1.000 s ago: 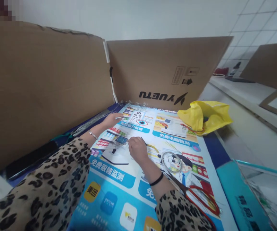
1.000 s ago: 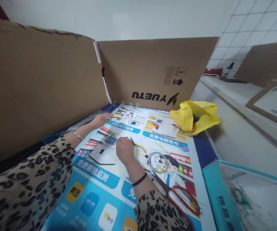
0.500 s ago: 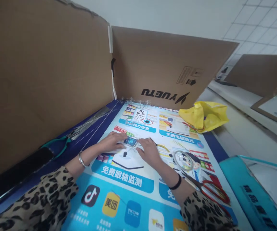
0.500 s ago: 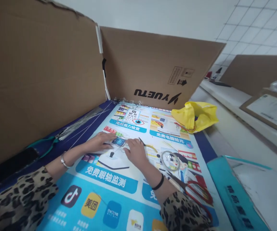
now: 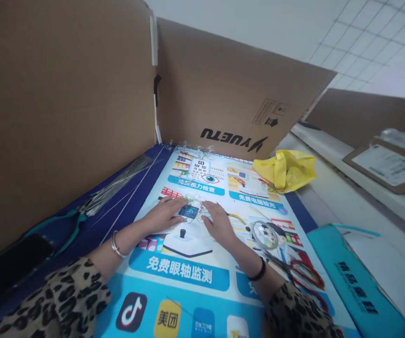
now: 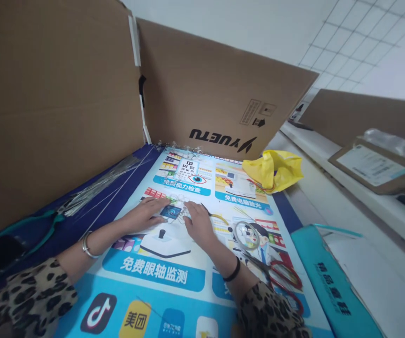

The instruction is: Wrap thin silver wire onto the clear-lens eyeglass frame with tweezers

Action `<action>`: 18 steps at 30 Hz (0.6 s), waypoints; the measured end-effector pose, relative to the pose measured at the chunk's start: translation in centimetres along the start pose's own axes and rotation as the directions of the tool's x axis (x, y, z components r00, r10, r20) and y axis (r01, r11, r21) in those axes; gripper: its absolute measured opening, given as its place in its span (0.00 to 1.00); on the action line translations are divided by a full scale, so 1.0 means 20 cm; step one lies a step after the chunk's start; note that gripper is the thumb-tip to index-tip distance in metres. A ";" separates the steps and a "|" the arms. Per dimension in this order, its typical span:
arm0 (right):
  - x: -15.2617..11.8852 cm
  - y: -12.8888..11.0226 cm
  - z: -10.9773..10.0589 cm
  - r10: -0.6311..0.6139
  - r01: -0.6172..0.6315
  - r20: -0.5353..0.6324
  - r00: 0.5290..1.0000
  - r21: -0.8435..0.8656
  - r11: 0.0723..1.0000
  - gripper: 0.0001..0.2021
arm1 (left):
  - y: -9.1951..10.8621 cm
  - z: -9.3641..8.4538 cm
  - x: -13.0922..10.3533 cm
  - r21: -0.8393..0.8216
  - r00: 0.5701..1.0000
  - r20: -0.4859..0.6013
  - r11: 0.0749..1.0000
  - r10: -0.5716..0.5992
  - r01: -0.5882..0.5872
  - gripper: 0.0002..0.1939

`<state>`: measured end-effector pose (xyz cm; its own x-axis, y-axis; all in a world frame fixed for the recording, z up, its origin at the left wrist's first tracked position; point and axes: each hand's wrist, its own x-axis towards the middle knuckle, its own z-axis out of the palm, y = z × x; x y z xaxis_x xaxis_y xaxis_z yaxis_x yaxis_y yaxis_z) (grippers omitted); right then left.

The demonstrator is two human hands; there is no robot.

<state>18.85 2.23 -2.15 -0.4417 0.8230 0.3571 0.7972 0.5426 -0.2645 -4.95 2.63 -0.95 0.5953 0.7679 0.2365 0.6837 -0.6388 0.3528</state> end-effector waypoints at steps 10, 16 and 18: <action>-0.01 0.00 -0.02 0.072 -0.072 -0.022 0.997 -0.014 0.997 0.18 | 0.00 0.00 -0.02 0.009 1.000 -0.024 1.000 -0.006 0.006 0.24; -0.02 -0.03 -0.04 0.108 -0.108 -0.002 0.994 -0.048 0.993 0.15 | 0.01 0.00 -0.02 0.071 1.000 0.022 0.997 0.000 -0.002 0.21; -0.02 -0.04 -0.05 0.099 -0.098 0.005 0.995 -0.064 0.993 0.15 | 0.01 0.00 -0.02 0.086 1.000 0.020 0.996 0.000 -0.002 0.21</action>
<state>18.74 1.29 -1.13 -0.3628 0.8734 0.3248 0.8613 0.4474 -0.2408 -5.07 2.14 -0.93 0.6038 0.7667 0.2183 0.7163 -0.6420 0.2733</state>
